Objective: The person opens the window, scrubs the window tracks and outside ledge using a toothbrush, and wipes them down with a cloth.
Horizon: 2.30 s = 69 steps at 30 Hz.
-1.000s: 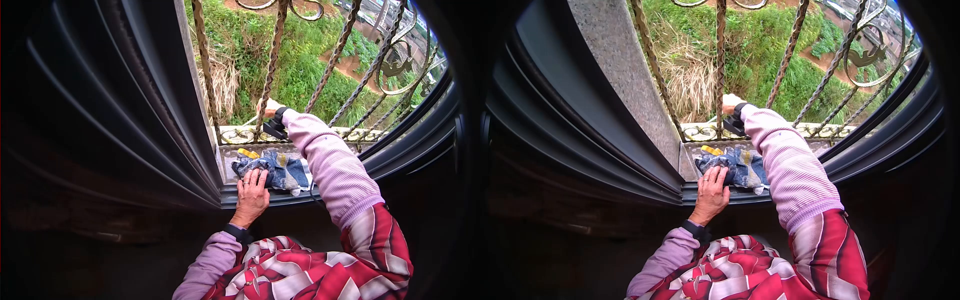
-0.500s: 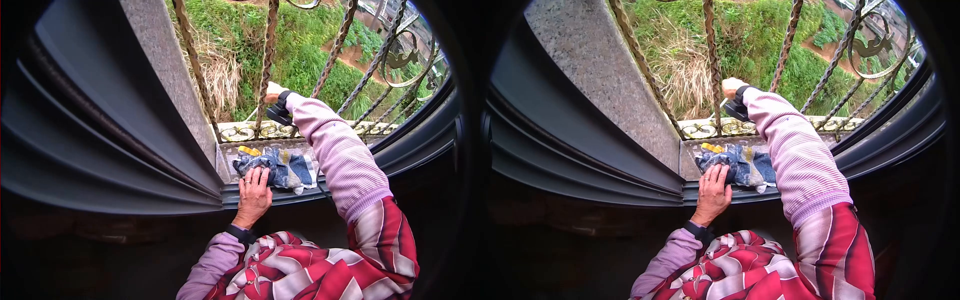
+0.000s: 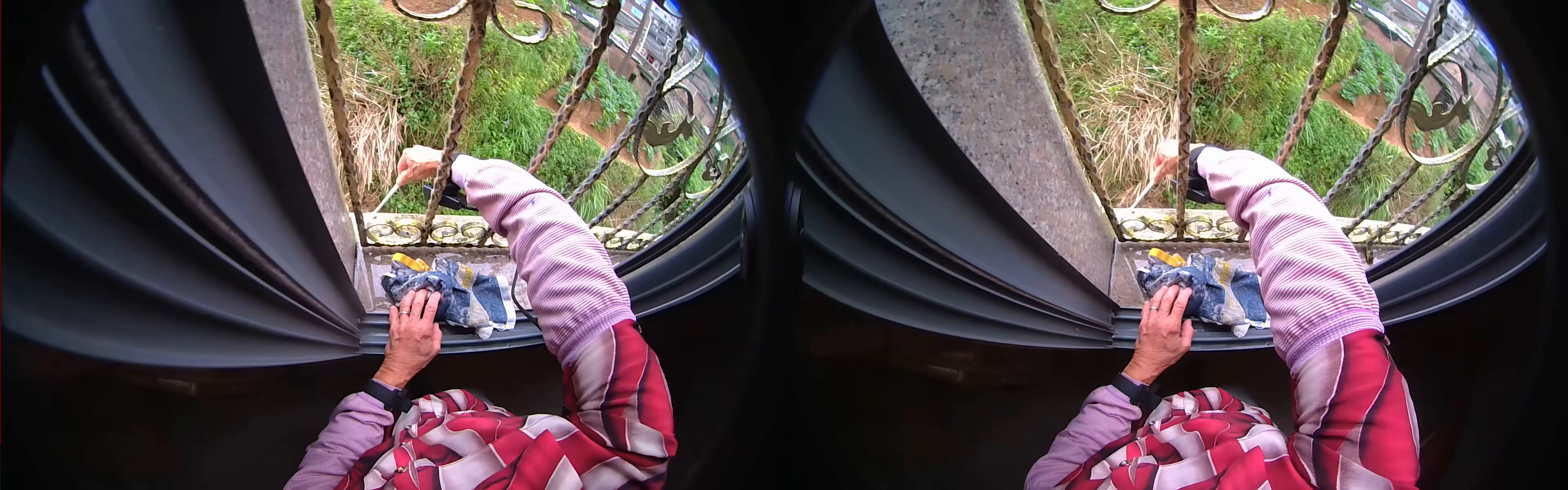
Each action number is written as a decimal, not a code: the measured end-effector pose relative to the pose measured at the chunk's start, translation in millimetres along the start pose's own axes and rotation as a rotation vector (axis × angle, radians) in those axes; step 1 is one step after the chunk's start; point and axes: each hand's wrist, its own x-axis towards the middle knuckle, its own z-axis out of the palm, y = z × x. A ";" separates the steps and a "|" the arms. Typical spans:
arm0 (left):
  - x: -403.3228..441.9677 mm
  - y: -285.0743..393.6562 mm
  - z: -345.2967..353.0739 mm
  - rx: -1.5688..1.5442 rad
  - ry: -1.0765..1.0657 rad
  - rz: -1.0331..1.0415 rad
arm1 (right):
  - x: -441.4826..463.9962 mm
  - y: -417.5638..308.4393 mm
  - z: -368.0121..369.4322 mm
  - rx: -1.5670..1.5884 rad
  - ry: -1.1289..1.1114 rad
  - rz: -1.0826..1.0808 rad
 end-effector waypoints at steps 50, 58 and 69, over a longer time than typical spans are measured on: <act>3.6 6.5 -4.1 -0.033 0.030 -0.074 | 40.9 40.5 -0.7 0.546 -0.182 -0.563; 2.8 5.5 -4.5 -0.039 0.033 -0.073 | 5.9 69.0 -30.8 0.261 -0.288 -0.419; 1.2 5.1 -2.9 -0.049 0.034 -0.082 | 46.7 45.0 -7.9 0.218 -0.249 -0.473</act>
